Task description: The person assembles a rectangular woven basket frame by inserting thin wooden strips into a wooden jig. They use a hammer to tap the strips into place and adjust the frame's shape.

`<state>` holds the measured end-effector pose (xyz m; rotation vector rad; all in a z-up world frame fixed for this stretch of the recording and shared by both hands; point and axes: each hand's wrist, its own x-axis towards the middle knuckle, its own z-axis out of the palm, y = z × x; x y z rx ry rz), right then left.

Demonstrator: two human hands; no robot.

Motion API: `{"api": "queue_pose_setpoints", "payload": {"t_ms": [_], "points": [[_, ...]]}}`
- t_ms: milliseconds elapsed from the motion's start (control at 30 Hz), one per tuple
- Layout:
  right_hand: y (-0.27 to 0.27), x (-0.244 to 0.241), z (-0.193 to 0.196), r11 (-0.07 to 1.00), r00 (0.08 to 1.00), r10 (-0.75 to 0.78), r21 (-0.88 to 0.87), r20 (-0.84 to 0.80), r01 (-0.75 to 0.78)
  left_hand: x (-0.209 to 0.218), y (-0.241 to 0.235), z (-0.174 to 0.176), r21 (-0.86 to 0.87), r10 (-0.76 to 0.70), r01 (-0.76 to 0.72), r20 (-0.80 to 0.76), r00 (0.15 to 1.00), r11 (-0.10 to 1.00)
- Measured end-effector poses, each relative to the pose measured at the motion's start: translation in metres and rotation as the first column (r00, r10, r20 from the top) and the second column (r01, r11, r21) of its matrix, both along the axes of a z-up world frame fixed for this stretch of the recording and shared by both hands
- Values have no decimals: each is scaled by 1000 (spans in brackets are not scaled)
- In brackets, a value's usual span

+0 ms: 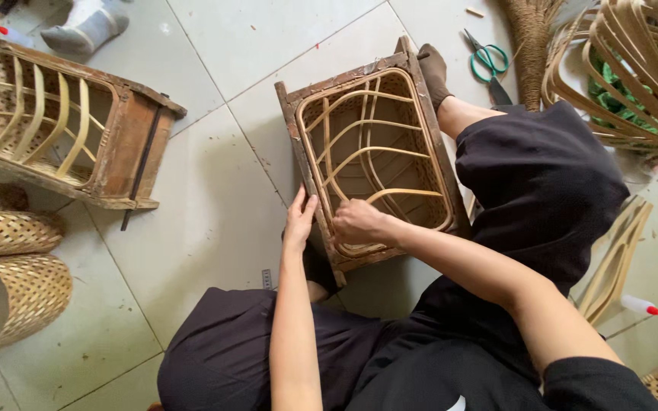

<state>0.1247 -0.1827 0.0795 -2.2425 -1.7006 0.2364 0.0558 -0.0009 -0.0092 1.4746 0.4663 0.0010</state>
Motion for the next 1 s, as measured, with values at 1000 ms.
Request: {"api": "queue_pose_setpoints", "payload": {"t_ms": [1000], "points": [[70,120,-31,845,937,32,-510,347,160,-7,-9,17,-127,-61,69,70,996,989]]}}
